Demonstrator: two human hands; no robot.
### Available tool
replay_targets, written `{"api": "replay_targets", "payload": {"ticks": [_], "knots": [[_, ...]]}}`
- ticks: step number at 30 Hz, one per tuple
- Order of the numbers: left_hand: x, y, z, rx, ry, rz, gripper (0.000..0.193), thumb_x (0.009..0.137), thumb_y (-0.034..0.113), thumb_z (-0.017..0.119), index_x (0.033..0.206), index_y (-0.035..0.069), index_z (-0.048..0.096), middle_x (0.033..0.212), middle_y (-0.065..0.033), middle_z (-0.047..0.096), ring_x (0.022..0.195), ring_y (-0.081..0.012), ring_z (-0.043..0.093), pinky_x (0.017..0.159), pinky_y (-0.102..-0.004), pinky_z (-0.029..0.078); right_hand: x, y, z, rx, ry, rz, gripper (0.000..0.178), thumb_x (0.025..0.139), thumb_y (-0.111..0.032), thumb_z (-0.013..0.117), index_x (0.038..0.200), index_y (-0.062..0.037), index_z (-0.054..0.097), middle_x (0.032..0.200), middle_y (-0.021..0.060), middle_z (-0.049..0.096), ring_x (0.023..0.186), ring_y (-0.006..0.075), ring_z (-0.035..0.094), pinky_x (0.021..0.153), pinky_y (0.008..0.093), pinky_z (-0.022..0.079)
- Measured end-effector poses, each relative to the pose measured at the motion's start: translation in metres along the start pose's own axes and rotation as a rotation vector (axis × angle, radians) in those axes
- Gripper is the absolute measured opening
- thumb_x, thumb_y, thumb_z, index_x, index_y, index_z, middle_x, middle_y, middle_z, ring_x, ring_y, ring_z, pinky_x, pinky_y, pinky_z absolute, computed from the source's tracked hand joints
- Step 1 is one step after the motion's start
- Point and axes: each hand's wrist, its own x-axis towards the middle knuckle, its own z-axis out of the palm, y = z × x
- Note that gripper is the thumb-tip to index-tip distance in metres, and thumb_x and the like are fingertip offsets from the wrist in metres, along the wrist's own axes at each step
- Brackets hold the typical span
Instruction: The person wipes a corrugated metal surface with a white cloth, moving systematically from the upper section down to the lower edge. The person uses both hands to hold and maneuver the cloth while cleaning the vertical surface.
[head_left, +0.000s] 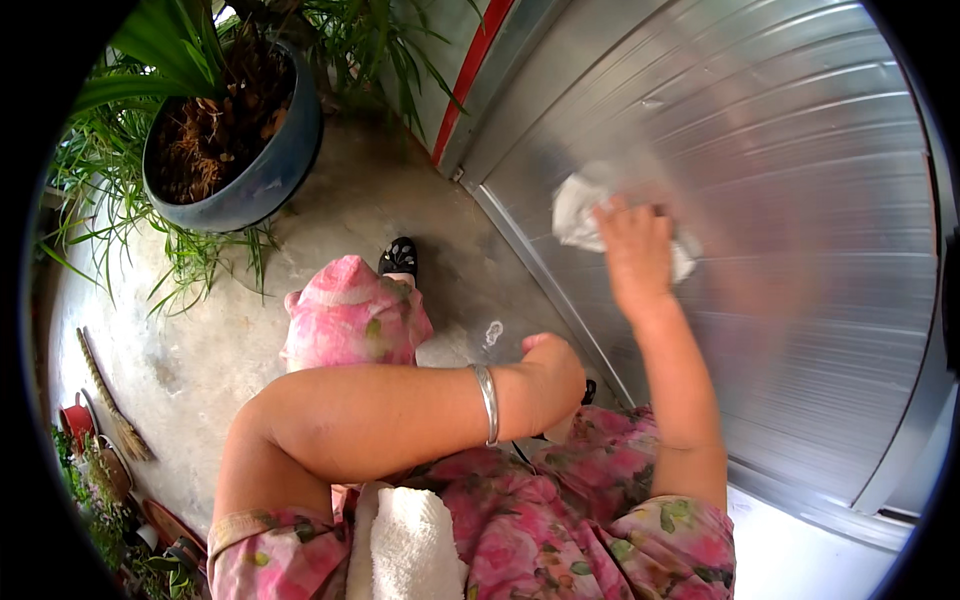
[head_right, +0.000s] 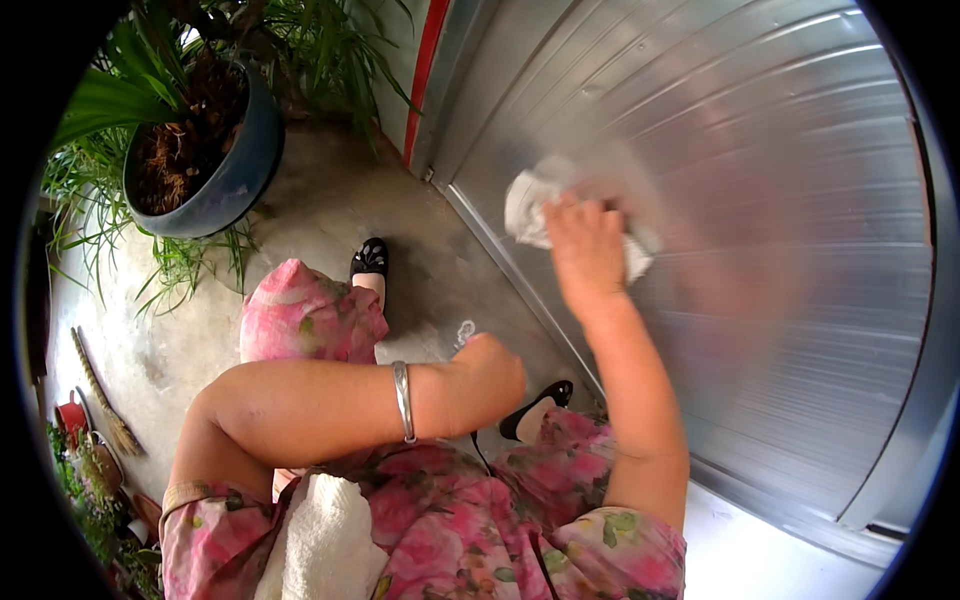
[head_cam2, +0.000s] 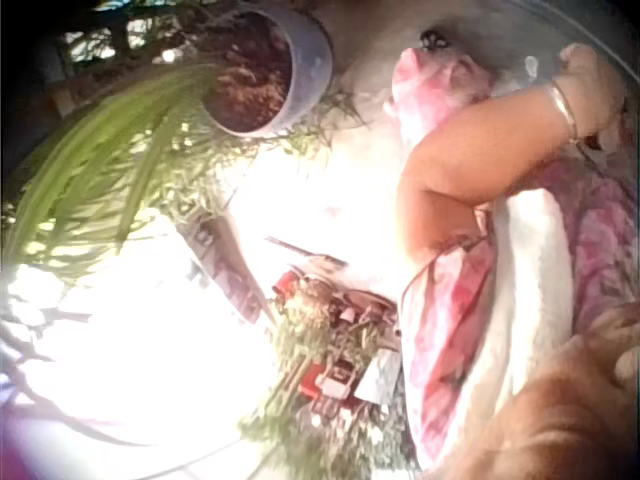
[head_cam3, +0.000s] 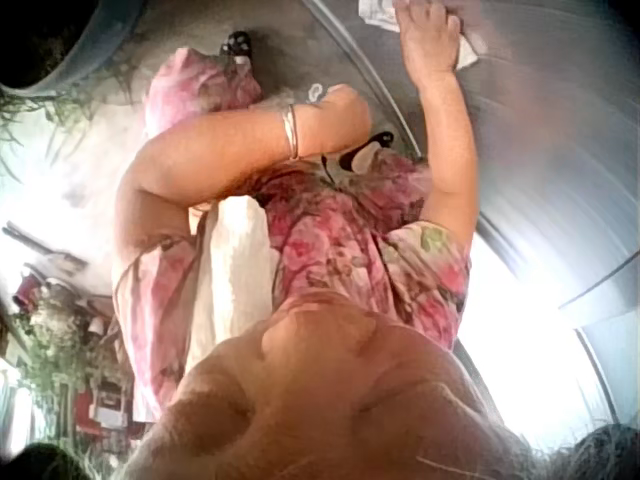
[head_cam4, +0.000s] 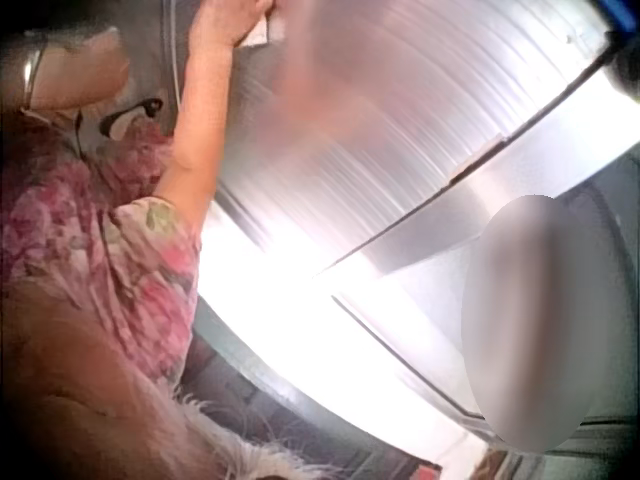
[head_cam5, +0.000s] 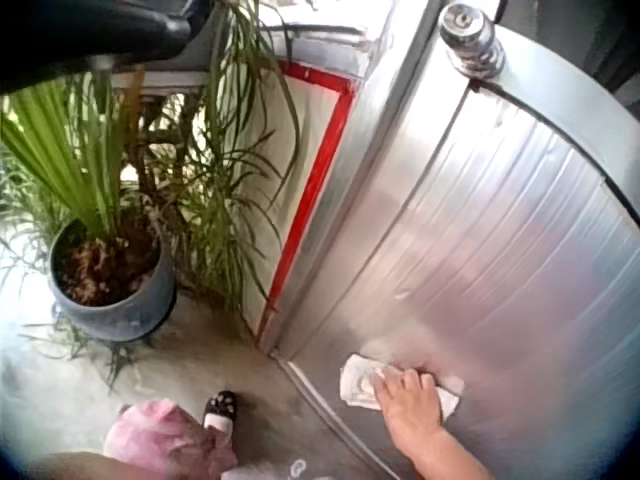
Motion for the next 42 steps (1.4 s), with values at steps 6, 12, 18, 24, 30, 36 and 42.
{"api": "replay_targets", "payload": {"ticks": [6,12,18,24,30,36,42], "knots": [[0.01,-0.002,0.007,-0.092,-0.078,-0.113,0.023,0.073,0.018,0.067,0.095,0.012,0.073,0.098,-0.0076,0.067,0.09,-0.0286,0.067,0.065,-0.0442,0.052,-0.017,0.086,-0.149,-0.142,0.43,0.316,0.058,0.074,0.001,0.057,0.128,-0.0202,0.054,0.13,0.0002,0.052,0.106,0.024,0.05,0.087,0.0413,0.038],[0.012,0.002,0.009,-0.031,-0.086,-0.111,0.024,0.074,0.017,0.067,0.097,0.012,0.073,0.102,-0.0084,0.067,0.091,-0.0286,0.066,0.067,-0.0432,0.052,-0.013,0.102,-0.143,-0.103,0.639,0.286,0.058,0.073,0.002,0.058,0.127,-0.02,0.055,0.128,-0.0003,0.053,0.106,0.0234,0.05,0.088,0.0426,0.039],[0.014,0.002,0.002,-0.044,-0.171,-0.097,0.028,0.071,0.022,0.071,0.097,0.012,0.073,0.103,-0.0081,0.067,0.097,-0.0274,0.064,0.071,-0.0414,0.051,0.022,0.034,-0.048,-0.058,0.302,0.046,0.041,0.081,-0.01,0.053,0.121,-0.0161,0.057,0.121,0.0012,0.055,0.095,0.02,0.05,0.075,0.036,0.037],[0.004,0.006,0.002,0.0,-0.105,-0.052,0.028,0.073,0.023,0.068,0.097,0.01,0.072,0.102,-0.0091,0.066,0.096,-0.0284,0.063,0.075,-0.0431,0.05,0.037,-0.025,0.051,-0.051,0.074,-0.194,0.034,0.08,-0.015,0.053,0.114,-0.0098,0.06,0.114,0.0042,0.057,0.096,0.0214,0.05,0.076,0.0363,0.038],[-0.003,0.007,-0.001,-0.024,-0.102,-0.009,0.029,0.074,0.023,0.064,0.098,0.007,0.071,0.101,-0.0135,0.066,0.092,-0.0307,0.063,0.075,-0.0449,0.05,0.031,-0.076,0.138,-0.078,-0.149,-0.312,0.027,0.08,-0.017,0.055,0.104,-0.0119,0.066,0.108,0.005,0.058,0.102,0.0229,0.049,0.078,0.0374,0.036],[-0.006,0.01,0.01,0.023,-0.01,-0.051,0.03,0.076,0.024,0.061,0.097,0.005,0.071,0.101,-0.0166,0.065,0.089,-0.0312,0.063,0.074,-0.0449,0.05,0.018,-0.113,0.189,0.0,-0.464,-0.35,0.031,0.08,-0.02,0.058,0.11,-0.012,0.064,0.114,0.0043,0.056,0.107,0.0224,0.047,0.085,0.0392,0.035],[-0.01,0.004,0.001,0.019,-0.028,-0.009,0.031,0.075,0.025,0.063,0.098,0.005,0.07,0.099,-0.0161,0.064,0.088,-0.0298,0.063,0.071,-0.0434,0.05,0.003,-0.099,0.166,0.059,-0.517,-0.281,0.036,0.079,-0.022,0.059,0.114,-0.0122,0.061,0.117,0.0051,0.054,0.107,0.023,0.046,0.087,0.0386,0.034]]}}
